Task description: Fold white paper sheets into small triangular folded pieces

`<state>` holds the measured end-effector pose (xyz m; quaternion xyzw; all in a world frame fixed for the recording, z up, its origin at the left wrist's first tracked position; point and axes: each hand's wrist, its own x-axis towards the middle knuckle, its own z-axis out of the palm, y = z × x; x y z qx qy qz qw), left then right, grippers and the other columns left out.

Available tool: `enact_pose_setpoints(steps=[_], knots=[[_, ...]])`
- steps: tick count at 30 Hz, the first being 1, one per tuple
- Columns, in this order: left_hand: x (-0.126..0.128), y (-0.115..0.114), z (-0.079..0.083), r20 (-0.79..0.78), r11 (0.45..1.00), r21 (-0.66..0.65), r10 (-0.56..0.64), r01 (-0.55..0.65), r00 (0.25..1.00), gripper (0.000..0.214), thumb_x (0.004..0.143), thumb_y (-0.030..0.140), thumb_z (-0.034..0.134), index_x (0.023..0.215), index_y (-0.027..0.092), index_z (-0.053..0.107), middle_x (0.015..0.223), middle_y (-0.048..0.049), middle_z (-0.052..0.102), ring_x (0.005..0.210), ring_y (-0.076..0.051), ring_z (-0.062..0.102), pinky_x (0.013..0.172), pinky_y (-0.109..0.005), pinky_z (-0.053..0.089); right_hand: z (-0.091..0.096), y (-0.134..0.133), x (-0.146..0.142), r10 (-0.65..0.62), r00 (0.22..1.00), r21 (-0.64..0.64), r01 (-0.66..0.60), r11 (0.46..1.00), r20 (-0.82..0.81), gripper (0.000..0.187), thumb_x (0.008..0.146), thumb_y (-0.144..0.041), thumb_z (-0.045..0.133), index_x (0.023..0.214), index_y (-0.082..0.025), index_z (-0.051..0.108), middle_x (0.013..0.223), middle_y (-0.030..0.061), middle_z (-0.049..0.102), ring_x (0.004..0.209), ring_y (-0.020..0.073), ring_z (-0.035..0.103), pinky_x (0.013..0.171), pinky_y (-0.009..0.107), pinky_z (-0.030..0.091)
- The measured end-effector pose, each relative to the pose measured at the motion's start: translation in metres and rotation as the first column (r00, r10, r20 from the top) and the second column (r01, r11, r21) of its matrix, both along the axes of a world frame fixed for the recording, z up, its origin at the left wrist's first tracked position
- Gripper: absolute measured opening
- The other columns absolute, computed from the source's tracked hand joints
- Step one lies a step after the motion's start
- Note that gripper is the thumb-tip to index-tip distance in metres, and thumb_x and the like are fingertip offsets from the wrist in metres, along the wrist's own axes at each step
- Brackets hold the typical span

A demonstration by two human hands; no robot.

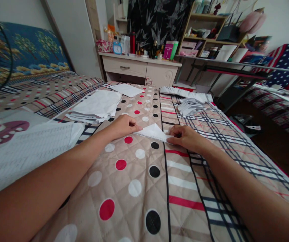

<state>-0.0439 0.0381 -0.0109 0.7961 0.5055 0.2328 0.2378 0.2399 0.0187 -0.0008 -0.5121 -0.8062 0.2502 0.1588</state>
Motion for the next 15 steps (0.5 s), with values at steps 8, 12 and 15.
enact_pose_setpoints(steps=[8,12,15], knots=[[0.0019,-0.003,0.0015,0.021,0.999,0.013,0.029,-0.029,0.999,0.033,0.072,0.044,0.069,0.061,0.013,0.067,0.054,0.002,0.056,0.052,-0.009,0.042,0.051,-0.024,0.028,0.0026,-0.002,-0.0014,-0.001,1.0,-0.016,0.001,1.0,0.002,0.022,0.071,-0.037,0.064,0.063,-0.019,0.054,0.069,0.0001,0.058,0.059,0.013,0.05,0.056,0.027,0.038],[0.0007,-0.0019,-0.0034,0.041,0.999,0.02,0.03,-0.031,0.999,0.032,0.071,0.044,0.07,0.061,0.013,0.067,0.054,0.0023,0.057,0.05,-0.008,0.042,0.049,-0.023,0.028,0.0019,-0.002,-0.0013,-0.002,1.0,-0.016,0.002,1.0,-0.013,0.023,0.07,-0.037,0.064,0.06,-0.019,0.052,0.07,0.0005,0.058,0.062,0.0136,0.051,0.059,0.027,0.04],[0.0006,-0.0021,-0.0054,0.043,0.998,0.054,0.029,-0.031,0.999,0.031,0.072,0.042,0.07,0.06,0.014,0.066,0.053,0.0025,0.057,0.051,-0.009,0.043,0.049,-0.022,0.029,0.0002,-0.0013,-0.001,0.0,1.0,-0.015,-0.001,1.0,-0.031,0.025,0.069,-0.035,0.064,0.057,-0.02,0.048,0.073,0.0019,0.061,0.067,0.015,0.055,0.063,0.027,0.041]])
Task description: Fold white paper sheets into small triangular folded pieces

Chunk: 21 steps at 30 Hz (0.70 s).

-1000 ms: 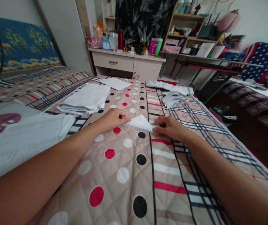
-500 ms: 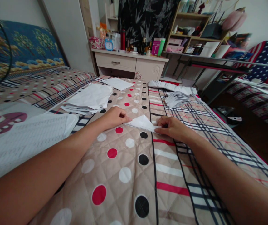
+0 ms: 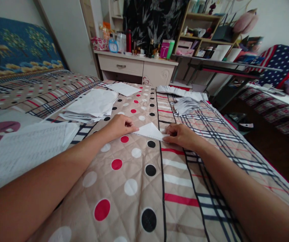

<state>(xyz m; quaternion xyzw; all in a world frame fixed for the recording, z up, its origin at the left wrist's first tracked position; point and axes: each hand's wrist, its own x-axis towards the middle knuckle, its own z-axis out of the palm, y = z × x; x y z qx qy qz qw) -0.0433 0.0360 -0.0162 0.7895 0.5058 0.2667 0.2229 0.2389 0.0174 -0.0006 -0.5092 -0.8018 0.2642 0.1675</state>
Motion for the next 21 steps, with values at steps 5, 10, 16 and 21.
enact_pose_setpoints(steps=[5,10,16,21], knots=[[0.0023,-0.003,0.0028,-0.03,1.0,0.025,0.006,-0.005,1.0,0.03,0.072,0.041,0.071,0.06,0.014,0.066,0.055,0.0018,0.059,0.051,-0.009,0.045,0.051,-0.023,0.031,-0.0011,0.0006,0.0003,-0.01,1.0,-0.001,0.01,1.0,0.009,0.025,0.069,-0.034,0.065,0.057,-0.02,0.048,0.069,0.0004,0.06,0.063,0.0134,0.053,0.059,0.026,0.04],[0.0031,-0.0038,0.003,-0.053,0.999,0.048,0.02,-0.017,0.998,0.03,0.072,0.039,0.072,0.059,0.014,0.064,0.053,0.0024,0.057,0.05,-0.009,0.044,0.052,-0.023,0.03,0.002,-0.0012,-0.0022,-0.019,0.999,0.023,0.019,1.0,0.025,0.026,0.069,-0.034,0.065,0.055,-0.019,0.048,0.072,0.0002,0.06,0.059,0.0113,0.049,0.056,0.025,0.038],[0.0032,-0.0028,0.0012,-0.046,0.996,0.087,0.003,0.001,0.999,0.028,0.072,0.037,0.072,0.057,0.014,0.063,0.051,0.0037,0.053,0.049,-0.009,0.042,0.052,-0.024,0.03,0.0027,-0.0022,-0.0025,-0.015,0.999,0.025,0.014,1.0,0.038,0.026,0.07,-0.032,0.064,0.056,-0.019,0.047,0.072,0.0002,0.058,0.062,0.0123,0.051,0.059,0.026,0.039],[0.0033,-0.0019,0.0006,-0.052,0.996,0.089,0.01,-0.006,0.999,0.029,0.071,0.037,0.072,0.057,0.014,0.063,0.05,0.0042,0.051,0.049,-0.008,0.041,0.051,-0.023,0.029,0.0025,-0.0018,-0.0021,0.012,1.0,0.024,-0.013,1.0,0.029,0.027,0.071,-0.032,0.064,0.056,-0.019,0.046,0.07,0.0003,0.057,0.065,0.0131,0.052,0.062,0.026,0.04]])
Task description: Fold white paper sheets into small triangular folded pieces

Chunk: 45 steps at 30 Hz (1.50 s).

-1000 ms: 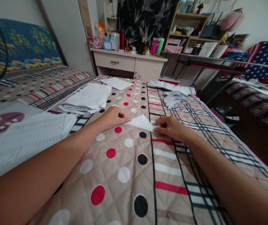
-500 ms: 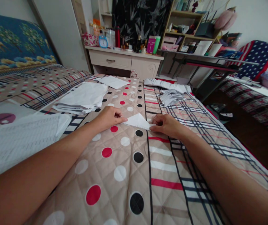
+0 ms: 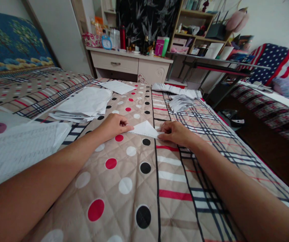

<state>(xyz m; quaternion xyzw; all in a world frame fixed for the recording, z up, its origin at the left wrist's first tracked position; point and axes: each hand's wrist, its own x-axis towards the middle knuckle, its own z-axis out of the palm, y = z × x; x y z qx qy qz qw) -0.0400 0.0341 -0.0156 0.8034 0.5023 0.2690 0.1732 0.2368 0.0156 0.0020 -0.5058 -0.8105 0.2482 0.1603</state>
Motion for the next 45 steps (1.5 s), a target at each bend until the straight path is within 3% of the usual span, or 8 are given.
enact_pose_setpoints(steps=[13,21,27,32,34,37,41,45], knots=[[-0.003,0.001,-0.001,-0.072,1.0,0.014,0.009,-0.008,0.997,0.03,0.073,0.043,0.071,0.063,0.015,0.065,0.056,0.0022,0.057,0.052,-0.01,0.045,0.052,-0.024,0.031,0.0,0.001,-0.001,-0.032,0.999,-0.017,0.033,0.999,0.031,0.025,0.07,-0.032,0.064,0.056,-0.019,0.047,0.069,-0.0001,0.058,0.06,0.0122,0.05,0.058,0.026,0.038],[-0.005,-0.002,0.0,-0.138,0.995,0.029,0.097,-0.094,0.986,0.032,0.072,0.049,0.072,0.067,0.018,0.066,0.063,0.0001,0.063,0.055,-0.012,0.052,0.051,-0.025,0.03,-0.001,0.0,-0.001,-0.04,0.999,-0.02,0.04,0.999,0.007,0.026,0.069,-0.032,0.065,0.056,-0.019,0.047,0.065,-0.0016,0.056,0.059,0.0114,0.049,0.057,0.025,0.038],[-0.01,-0.002,-0.002,-0.101,0.989,0.01,0.15,-0.149,0.984,0.032,0.068,0.048,0.075,0.079,0.019,0.066,0.068,0.0007,0.065,0.057,-0.013,0.056,0.049,-0.024,0.033,0.004,-0.004,-0.004,-0.093,0.994,-0.025,0.094,0.995,0.064,0.014,0.071,-0.028,0.068,0.067,-0.017,0.06,0.065,-0.0009,0.06,0.059,0.0124,0.052,0.054,0.024,0.037],[-0.005,-0.003,-0.004,-0.054,0.988,0.155,-0.016,0.024,0.998,0.016,0.074,0.023,0.071,0.087,0.018,0.063,0.088,-0.0017,0.063,0.069,-0.013,0.057,0.063,-0.026,0.044,0.001,-0.009,-0.008,-0.19,0.981,0.089,0.185,0.979,0.043,0.032,0.066,-0.02,0.075,0.095,-0.015,0.061,0.079,0.0012,0.063,0.068,0.0133,0.055,0.06,0.024,0.04],[-0.001,-0.005,-0.004,-0.084,0.947,0.278,-0.142,0.161,0.986,0.011,0.078,0.012,0.062,0.087,0.019,0.065,0.098,-0.004,0.06,0.082,-0.015,0.058,0.075,-0.03,0.046,-0.002,-0.011,-0.009,-0.176,0.984,0.118,0.172,0.978,0.026,0.028,0.067,-0.016,0.073,0.093,-0.016,0.062,0.083,0.002,0.063,0.07,0.0133,0.056,0.062,0.024,0.041],[0.003,-0.008,-0.004,-0.197,0.861,0.373,-0.29,0.345,0.936,0.026,0.08,0.001,0.051,0.084,0.019,0.068,0.096,-0.0046,0.063,0.093,-0.018,0.058,0.085,-0.034,0.045,-0.001,-0.014,-0.012,-0.104,0.993,0.158,0.096,0.983,0.047,0.012,0.071,-0.011,0.066,0.081,-0.018,0.067,0.089,0.0033,0.065,0.076,0.0142,0.059,0.067,0.024,0.041],[0.003,-0.015,0.0,-0.283,0.817,0.388,-0.334,0.426,0.899,0.032,0.079,-0.002,0.047,0.087,0.019,0.07,0.092,-0.004,0.068,0.092,-0.019,0.06,0.087,-0.034,0.045,0.012,-0.027,-0.024,-0.095,0.956,0.274,0.016,0.962,0.279,0.016,0.076,-0.009,0.059,0.079,-0.02,0.071,0.092,0.0058,0.069,0.086,0.0196,0.061,0.075,0.029,0.041],[0.005,-0.027,0.008,-0.372,0.853,0.36,-0.24,0.377,0.897,0.019,0.08,0.011,0.056,0.089,0.019,0.071,0.086,-0.0045,0.068,0.086,-0.02,0.06,0.083,-0.036,0.046,0.028,-0.049,-0.043,-0.101,0.791,0.4,-0.19,0.897,0.603,0.013,0.076,-0.01,0.059,0.083,-0.014,0.07,0.093,0.0139,0.069,0.093,0.0292,0.059,0.079,0.04,0.035]])
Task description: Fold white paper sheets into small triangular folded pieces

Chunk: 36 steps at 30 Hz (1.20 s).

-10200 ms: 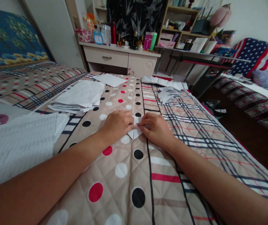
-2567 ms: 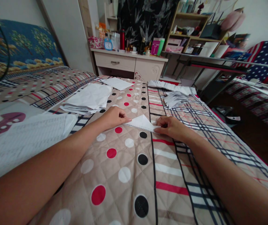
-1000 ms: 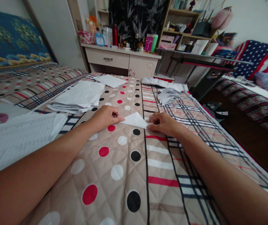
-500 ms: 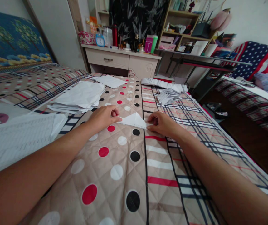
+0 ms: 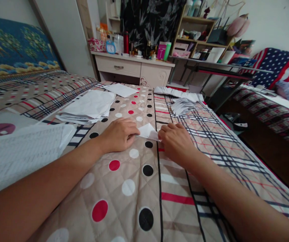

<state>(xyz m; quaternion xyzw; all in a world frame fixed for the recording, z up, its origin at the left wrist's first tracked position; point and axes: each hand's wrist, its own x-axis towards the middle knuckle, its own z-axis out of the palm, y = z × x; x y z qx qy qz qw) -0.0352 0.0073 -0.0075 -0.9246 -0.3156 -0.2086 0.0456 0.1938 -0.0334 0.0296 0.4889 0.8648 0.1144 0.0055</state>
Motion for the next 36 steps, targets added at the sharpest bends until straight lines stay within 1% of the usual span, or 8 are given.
enact_pose_setpoints(steps=[2,5,15,18,24,27,31,36], knots=[[0.002,-0.004,0.003,-0.026,0.999,-0.013,0.039,-0.039,0.999,0.014,0.079,0.019,0.061,0.089,0.018,0.07,0.087,-0.0052,0.068,0.086,-0.022,0.06,0.082,-0.037,0.046,0.003,-0.009,-0.007,0.025,0.995,0.018,-0.027,0.999,0.094,0.012,0.078,-0.011,0.059,0.084,-0.012,0.069,0.09,0.0161,0.069,0.091,0.0303,0.06,0.077,0.041,0.033],[0.005,-0.006,0.005,-0.039,0.998,-0.016,0.056,-0.057,0.998,0.014,0.079,0.021,0.062,0.091,0.018,0.069,0.09,-0.0053,0.068,0.088,-0.023,0.06,0.084,-0.038,0.045,0.003,-0.014,-0.013,0.035,0.989,0.031,-0.04,0.999,0.145,0.017,0.083,-0.009,0.052,0.085,-0.012,0.068,0.088,0.0175,0.068,0.085,0.0298,0.061,0.075,0.041,0.031],[0.005,-0.005,0.003,-0.042,0.998,-0.025,0.064,-0.065,0.997,0.018,0.08,0.019,0.061,0.097,0.02,0.067,0.092,-0.0056,0.065,0.091,-0.023,0.059,0.085,-0.038,0.046,-0.011,-0.007,-0.007,0.096,0.985,0.12,-0.113,0.986,0.143,0.02,0.076,-0.004,0.051,0.092,-0.014,0.06,0.083,0.0136,0.066,0.076,0.0274,0.061,0.077,0.04,0.027],[0.004,-0.004,0.001,-0.025,0.998,-0.012,0.065,-0.065,0.998,0.016,0.083,0.023,0.061,0.097,0.019,0.068,0.092,-0.0058,0.065,0.091,-0.022,0.059,0.083,-0.036,0.047,-0.013,-0.004,-0.003,0.096,0.99,0.132,-0.11,0.985,0.107,0.017,0.08,-0.006,0.05,0.09,-0.014,0.061,0.083,0.0127,0.067,0.077,0.0262,0.061,0.08,0.039,0.026],[0.003,0.001,-0.005,0.021,0.996,0.07,0.051,-0.052,0.999,0.025,0.085,0.041,0.066,0.096,0.019,0.069,0.089,-0.006,0.067,0.086,-0.021,0.061,0.075,-0.033,0.044,-0.014,0.007,0.007,0.084,0.995,0.14,-0.076,0.987,-0.051,0.02,0.087,-0.012,0.047,0.085,-0.016,0.066,0.084,0.0093,0.069,0.08,0.0231,0.06,0.084,0.038,0.028],[0.003,0.002,-0.005,0.038,0.987,0.153,0.049,-0.054,0.998,0.017,0.089,0.033,0.061,0.094,0.019,0.069,0.087,-0.0051,0.069,0.083,-0.019,0.062,0.075,-0.033,0.044,-0.015,0.01,0.013,0.079,0.971,0.163,-0.042,0.986,-0.225,0.022,0.088,-0.012,0.047,0.089,-0.017,0.069,0.085,0.0071,0.07,0.081,0.0209,0.06,0.083,0.035,0.03],[0.004,-0.002,-0.002,0.166,0.954,0.279,0.065,-0.11,0.984,0.016,0.093,0.022,0.053,0.093,0.017,0.068,0.087,-0.0052,0.071,0.083,-0.019,0.062,0.075,-0.033,0.044,-0.018,0.011,0.017,0.128,0.867,0.198,-0.034,0.98,-0.482,0.022,0.089,-0.013,0.048,0.093,-0.017,0.068,0.087,0.0054,0.07,0.081,0.0187,0.061,0.082,0.032,0.033],[0.006,-0.007,0.004,0.323,0.961,0.231,0.073,-0.153,0.944,0.018,0.094,0.027,0.053,0.089,0.017,0.067,0.086,-0.0055,0.071,0.082,-0.017,0.063,0.077,-0.032,0.045,-0.021,0.008,0.016,0.164,0.75,0.18,-0.061,0.982,-0.641,0.018,0.083,-0.012,0.05,0.089,-0.018,0.066,0.084,0.004,0.069,0.081,0.0193,0.06,0.083,0.033,0.036]])
